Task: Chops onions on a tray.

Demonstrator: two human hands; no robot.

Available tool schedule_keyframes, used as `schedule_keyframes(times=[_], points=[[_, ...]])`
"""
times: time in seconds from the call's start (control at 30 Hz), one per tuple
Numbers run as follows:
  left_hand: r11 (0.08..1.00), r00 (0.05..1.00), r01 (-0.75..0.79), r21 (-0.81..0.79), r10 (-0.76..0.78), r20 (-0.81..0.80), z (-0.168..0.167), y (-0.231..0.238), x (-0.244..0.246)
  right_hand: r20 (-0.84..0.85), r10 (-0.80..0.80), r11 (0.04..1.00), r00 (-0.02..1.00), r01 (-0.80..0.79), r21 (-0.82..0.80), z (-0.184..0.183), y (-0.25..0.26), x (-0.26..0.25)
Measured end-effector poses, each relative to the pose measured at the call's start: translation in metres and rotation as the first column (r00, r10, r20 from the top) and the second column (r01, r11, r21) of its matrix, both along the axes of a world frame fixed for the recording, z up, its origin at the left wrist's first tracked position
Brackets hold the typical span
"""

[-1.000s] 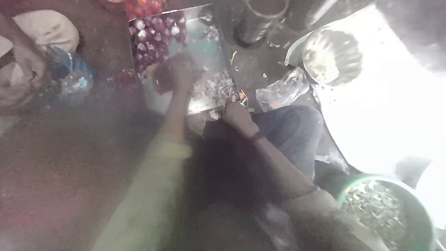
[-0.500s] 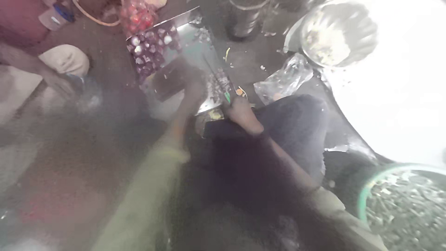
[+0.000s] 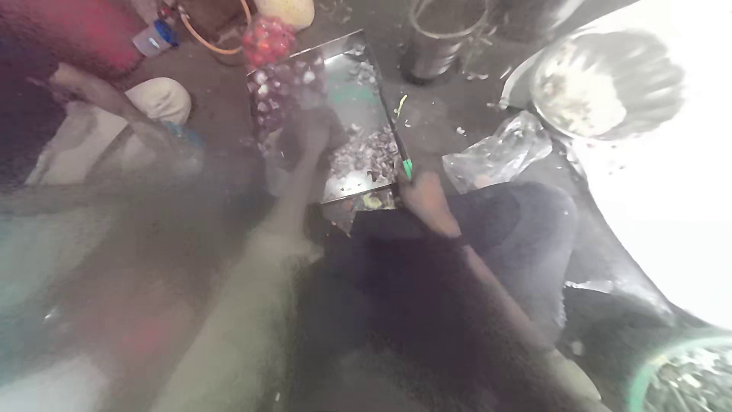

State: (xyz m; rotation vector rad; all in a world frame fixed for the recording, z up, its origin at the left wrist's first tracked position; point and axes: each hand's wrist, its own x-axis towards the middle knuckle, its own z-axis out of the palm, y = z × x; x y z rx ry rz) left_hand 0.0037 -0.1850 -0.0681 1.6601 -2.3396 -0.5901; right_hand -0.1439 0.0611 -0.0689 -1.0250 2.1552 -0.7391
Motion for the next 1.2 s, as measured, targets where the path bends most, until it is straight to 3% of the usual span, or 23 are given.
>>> schedule_keyframes(times=[0.03, 0.07, 0.1, 0.13, 0.17, 0.2, 0.3, 0.37, 0.4, 0.47, 0.53, 0.6, 0.73, 0.83, 0.93, 1.03, 1.13, 1.2], points=[[0.996, 0.999, -0.019, -0.086, 0.023, 0.042, -0.016, -0.008, 0.009, -0.022, 0.009, 1.0, 1.0, -0.009, 0.003, 0.0, -0.003, 0.0], [0.958, 0.999, 0.005, -0.286, 0.009, 0.049, -0.046, -0.016, 0.017, -0.045, 0.02, 1.0, 0.999, -0.02, 0.011, -0.001, -0.005, 0.001], [0.828, 0.999, 0.034, -0.56, -0.033, 0.012, -0.085, -0.024, 0.018, -0.061, 0.032, 0.999, 0.998, -0.031, 0.02, -0.001, -0.008, 0.001], [0.947, 0.994, 0.098, -0.307, -0.076, 0.084, -0.06, -0.009, 0.007, -0.065, 0.04, 0.999, 0.997, -0.038, 0.033, 0.0, -0.011, 0.0], [0.972, 0.984, 0.168, -0.165, -0.155, 0.088, -0.044, 0.007, -0.008, -0.067, 0.047, 0.998, 0.997, -0.045, 0.037, 0.0, -0.013, 0.001], [0.954, 0.962, 0.275, -0.122, -0.271, 0.046, -0.037, 0.026, -0.021, -0.064, 0.053, 0.998, 0.996, -0.051, 0.042, 0.0, -0.015, 0.001], [0.73, 0.739, 0.67, -0.134, -0.673, 0.026, -0.056, 0.066, -0.048, -0.055, 0.052, 0.997, 0.997, -0.049, 0.055, -0.001, -0.017, 0.002], [0.642, 0.649, 0.76, -0.099, -0.757, 0.072, -0.073, 0.076, -0.056, -0.037, 0.029, 0.998, 0.999, -0.027, 0.057, -0.005, -0.017, 0.002], [0.659, 0.662, 0.749, -0.062, -0.745, 0.079, -0.075, 0.077, -0.055, -0.028, 0.02, 0.998, 0.999, -0.019, 0.054, -0.005, -0.017, 0.001], [0.773, 0.774, 0.632, -0.048, -0.629, 0.071, -0.067, 0.075, -0.044, -0.027, 0.017, 0.999, 1.0, -0.015, 0.048, -0.005, -0.018, 0.0], [0.915, 0.914, 0.403, -0.029, -0.401, 0.054, -0.057, 0.072, -0.03, -0.011, 0.013, 0.999, 1.0, -0.012, 0.032, -0.003, -0.017, 0.0], [0.99, 0.988, 0.14, 0.003, -0.14, 0.059, -0.048, 0.072, -0.018, -0.012, 0.026, 0.999, 1.0, -0.026, -0.02, -0.003, -0.015, 0.003], [0.946, 0.946, -0.314, 0.079, 0.305, 0.114, -0.039, 0.092, -0.004, -0.031, 0.058, 0.995, 0.998, -0.06, -0.079, 0.003, 0.003, 0.01], [0.847, 0.873, -0.487, 0.213, 0.472, 0.118, -0.043, 0.107, -0.008, -0.031, 0.059, 0.994, 0.998, -0.062, -0.095, 0.009, 0.012, 0.009], [0.817, 0.856, -0.516, 0.258, 0.482, 0.188, -0.049, 0.103, -0.011, -0.025, 0.041, 0.991, 0.999, -0.044, -0.127, 0.013, 0.01, 0.006], [0.858, 0.901, -0.423, 0.29, 0.365, 0.236, -0.061, 0.099, -0.016, -0.039, 0.028, 0.989, 0.999, -0.033, -0.144, 0.01, 0.0, 0.006], [0.898, 0.97, -0.232, 0.374, 0.187, 0.154, -0.055, 0.106, -0.032, -0.017, 0.02, 0.99, 1.0, -0.022, -0.141, 0.007, 0.001, 0.007], [0.877, 0.996, -0.084, 0.472, 0.062, 0.062, -0.05, 0.11, -0.045, -0.001, 0.004, 0.994, 1.0, -0.004, -0.109, 0.009, 0.002, 0.008]])
